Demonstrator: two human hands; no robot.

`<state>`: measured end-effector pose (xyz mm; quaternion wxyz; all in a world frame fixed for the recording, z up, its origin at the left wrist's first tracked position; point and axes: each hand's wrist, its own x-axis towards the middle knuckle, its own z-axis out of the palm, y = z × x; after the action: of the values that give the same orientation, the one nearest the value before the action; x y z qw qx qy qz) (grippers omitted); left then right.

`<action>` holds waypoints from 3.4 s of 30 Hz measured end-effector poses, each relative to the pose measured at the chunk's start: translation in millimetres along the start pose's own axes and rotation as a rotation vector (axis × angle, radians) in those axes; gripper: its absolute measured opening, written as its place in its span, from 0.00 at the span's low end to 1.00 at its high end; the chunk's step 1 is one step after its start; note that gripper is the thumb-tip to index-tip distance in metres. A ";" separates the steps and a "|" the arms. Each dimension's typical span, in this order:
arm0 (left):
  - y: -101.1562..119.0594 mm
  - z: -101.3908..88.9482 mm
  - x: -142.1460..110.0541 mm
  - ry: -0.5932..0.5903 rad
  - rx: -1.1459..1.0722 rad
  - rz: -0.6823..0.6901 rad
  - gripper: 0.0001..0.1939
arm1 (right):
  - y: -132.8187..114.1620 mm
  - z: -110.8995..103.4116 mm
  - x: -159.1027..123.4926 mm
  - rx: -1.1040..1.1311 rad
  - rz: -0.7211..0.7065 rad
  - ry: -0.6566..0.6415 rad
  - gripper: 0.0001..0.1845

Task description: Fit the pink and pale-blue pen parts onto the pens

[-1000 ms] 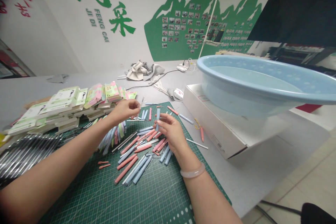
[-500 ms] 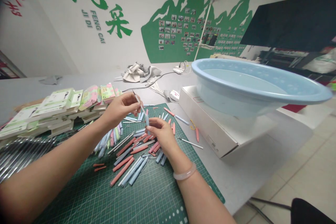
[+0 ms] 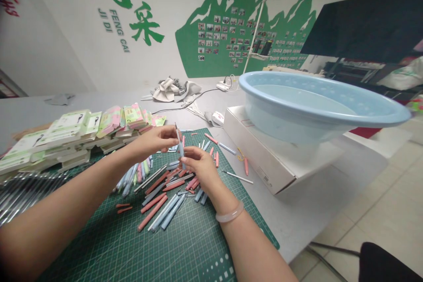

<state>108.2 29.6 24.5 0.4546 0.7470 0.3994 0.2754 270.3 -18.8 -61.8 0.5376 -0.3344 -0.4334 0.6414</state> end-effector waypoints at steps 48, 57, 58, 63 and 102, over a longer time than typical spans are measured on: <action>-57.1 10.6 -11.3 0.246 -0.567 -0.125 0.12 | -2.8 12.6 -8.7 0.290 0.257 -0.232 0.10; -42.2 12.2 -22.6 0.205 -0.424 -0.089 0.12 | 2.1 16.6 -7.6 0.285 0.196 -0.209 0.13; -35.6 13.1 -24.4 0.194 -0.350 -0.063 0.11 | 1.9 17.7 -7.8 0.267 0.163 -0.193 0.14; -7.9 14.6 -29.0 0.158 -0.062 0.016 0.12 | -2.5 22.3 -9.6 0.089 0.050 -0.141 0.11; -71.0 -1.2 -22.0 -0.044 0.796 -0.045 0.05 | -9.6 4.3 -1.0 0.027 -0.049 -0.016 0.13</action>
<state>71.0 30.5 -39.8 0.1438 0.8616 0.4813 0.0730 270.5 -20.1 -51.3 0.5541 -0.3111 -0.4373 0.6363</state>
